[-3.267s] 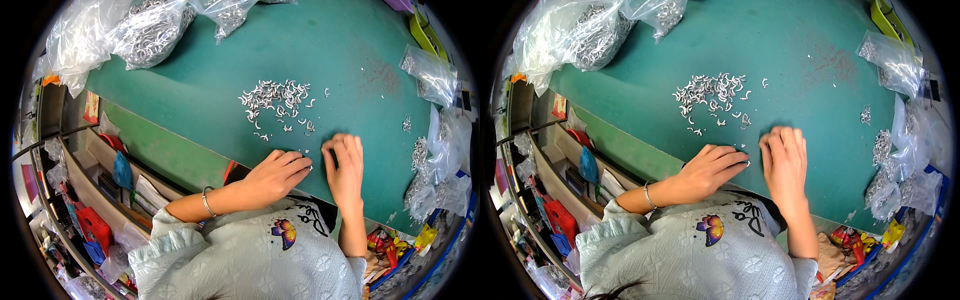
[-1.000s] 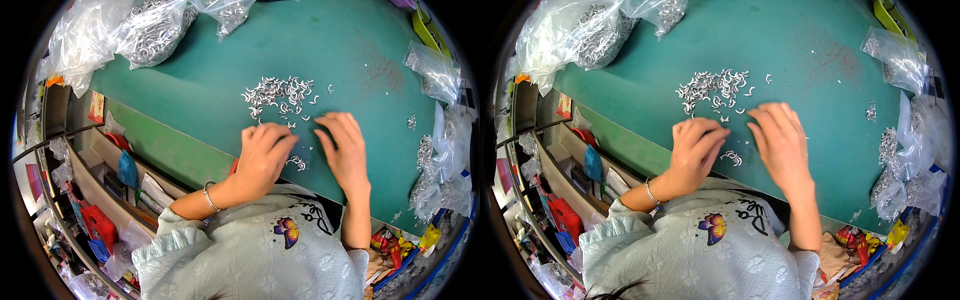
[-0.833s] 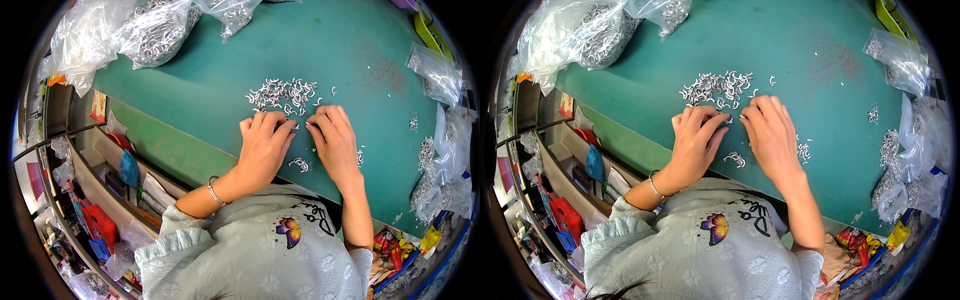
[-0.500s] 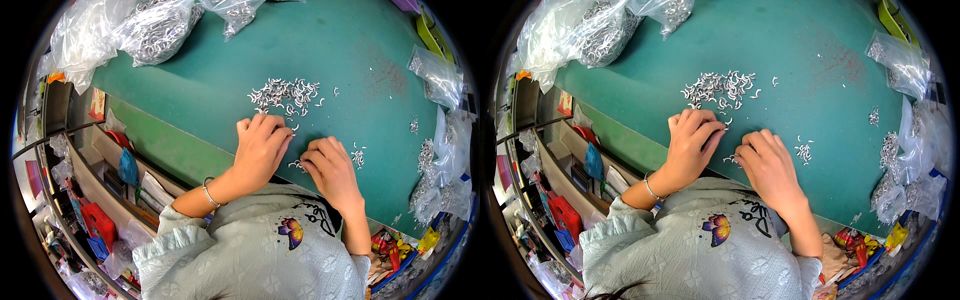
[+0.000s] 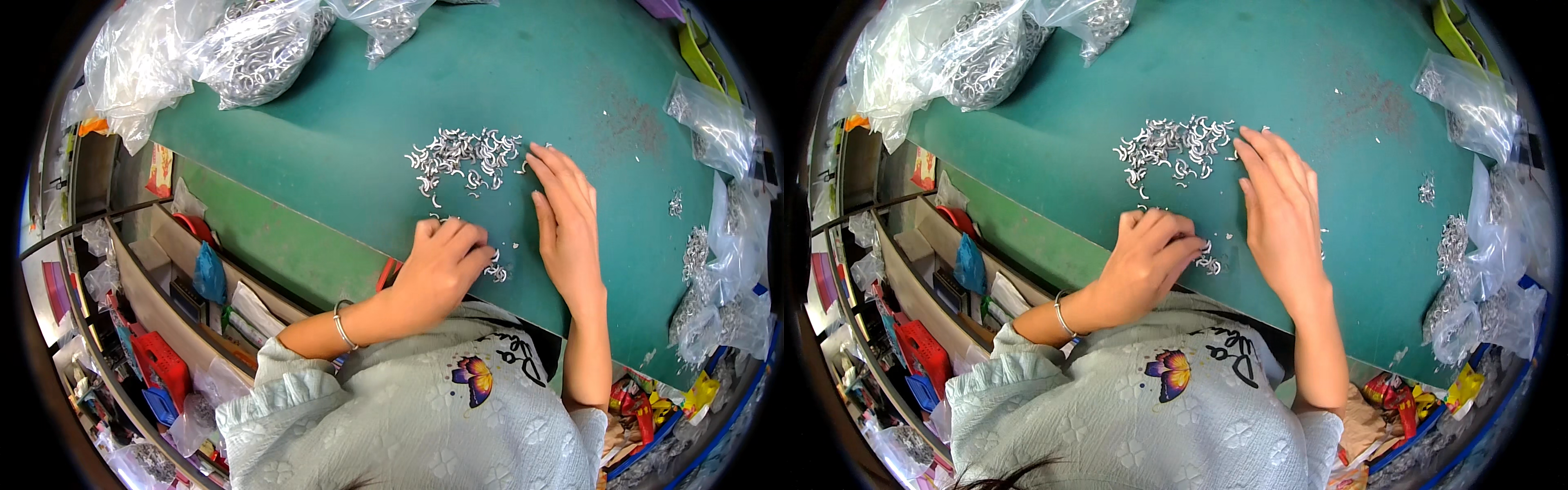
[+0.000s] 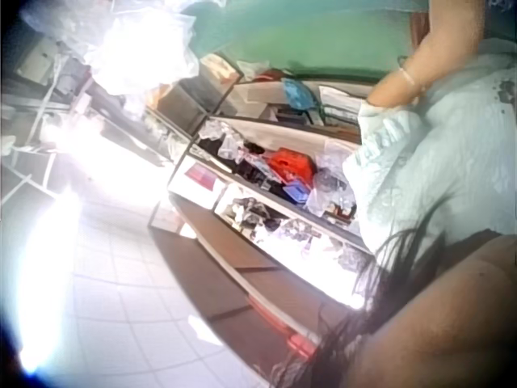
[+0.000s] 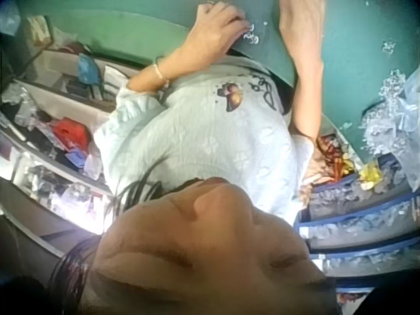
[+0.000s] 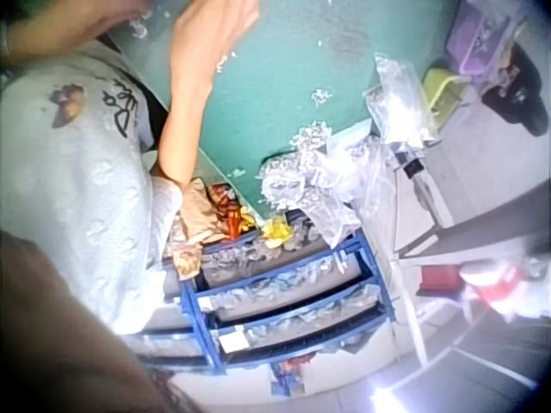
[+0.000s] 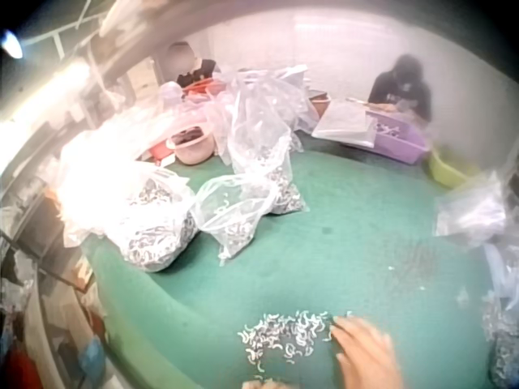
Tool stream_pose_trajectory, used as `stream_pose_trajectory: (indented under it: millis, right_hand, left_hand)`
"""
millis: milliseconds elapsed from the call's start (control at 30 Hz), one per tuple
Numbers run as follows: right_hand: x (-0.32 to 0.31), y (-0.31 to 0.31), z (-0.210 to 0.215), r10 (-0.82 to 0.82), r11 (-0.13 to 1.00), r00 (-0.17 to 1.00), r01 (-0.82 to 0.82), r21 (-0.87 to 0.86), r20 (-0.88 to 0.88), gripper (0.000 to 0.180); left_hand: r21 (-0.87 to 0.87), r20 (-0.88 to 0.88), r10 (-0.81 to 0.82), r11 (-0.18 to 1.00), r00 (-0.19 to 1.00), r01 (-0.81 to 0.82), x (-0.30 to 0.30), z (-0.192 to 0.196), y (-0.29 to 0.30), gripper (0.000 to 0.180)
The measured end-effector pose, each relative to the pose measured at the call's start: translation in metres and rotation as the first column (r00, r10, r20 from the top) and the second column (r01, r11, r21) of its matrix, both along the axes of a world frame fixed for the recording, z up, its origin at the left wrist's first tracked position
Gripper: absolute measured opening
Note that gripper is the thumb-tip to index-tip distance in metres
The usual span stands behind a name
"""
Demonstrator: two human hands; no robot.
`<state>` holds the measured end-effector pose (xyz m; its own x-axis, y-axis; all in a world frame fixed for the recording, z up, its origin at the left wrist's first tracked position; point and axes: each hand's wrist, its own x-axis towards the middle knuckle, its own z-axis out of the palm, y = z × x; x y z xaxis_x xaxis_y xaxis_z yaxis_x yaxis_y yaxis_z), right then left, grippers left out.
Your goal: The person sorts small crescent-shaped metal pieces by hand on a green surface, gathering them into their palm and placing them into a plastic bag.
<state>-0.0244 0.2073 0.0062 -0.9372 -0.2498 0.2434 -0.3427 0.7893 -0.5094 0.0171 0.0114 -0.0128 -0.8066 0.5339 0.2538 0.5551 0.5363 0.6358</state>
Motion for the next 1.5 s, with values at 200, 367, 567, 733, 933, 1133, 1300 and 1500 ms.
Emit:
stream_pose_trajectory:
  millis: [200,367,567,733,933,1133,1300,1500]
  right_hand:
    - [-0.001,0.008,-0.003,-0.084,0.989,0.994,0.092,-0.116,0.069,0.028]
    - [-0.005,-0.004,-0.015,-0.018,1.0,0.998,0.018,-0.001,-0.053,0.023]
    - [-0.002,0.0,-0.015,0.042,0.992,0.999,-0.039,-0.121,0.021,0.018]
    - [0.002,-0.008,-0.019,-0.061,0.979,0.994,0.078,-0.189,0.093,0.016]
    - [0.011,-0.018,-0.005,0.121,0.959,0.973,-0.064,-0.275,0.196,0.016]
    - [0.01,-0.021,0.001,0.027,0.976,0.979,0.018,-0.217,0.2,0.018]
    - [0.012,-0.012,-0.001,0.041,0.988,0.976,-0.007,-0.157,0.215,0.017]
    - [0.02,-0.015,0.005,0.159,0.986,0.956,-0.143,-0.08,0.246,0.014]
  left_hand:
    - [0.201,0.067,-0.028,0.98,0.997,0.014,0.003,0.003,-0.002,0.027]
    - [0.121,0.028,0.05,0.991,0.998,-0.053,0.003,0.002,-0.002,0.03]
    - [0.005,-0.012,0.291,0.957,0.957,-0.291,-0.006,0.003,-0.018,0.031]
    - [0.027,0.019,0.257,0.966,0.966,-0.258,-0.003,-0.004,-0.022,0.028]
    - [0.031,-0.061,0.286,0.958,0.956,-0.284,-0.008,-0.009,-0.028,0.03]
    - [0.022,-0.013,0.34,0.94,0.94,-0.34,-0.008,-0.001,-0.025,0.029]
    - [0.014,-0.065,0.404,0.915,0.913,-0.404,-0.014,-0.007,-0.03,0.028]
    - [0.025,-0.06,0.405,0.914,0.912,-0.404,-0.017,-0.006,-0.027,0.029]
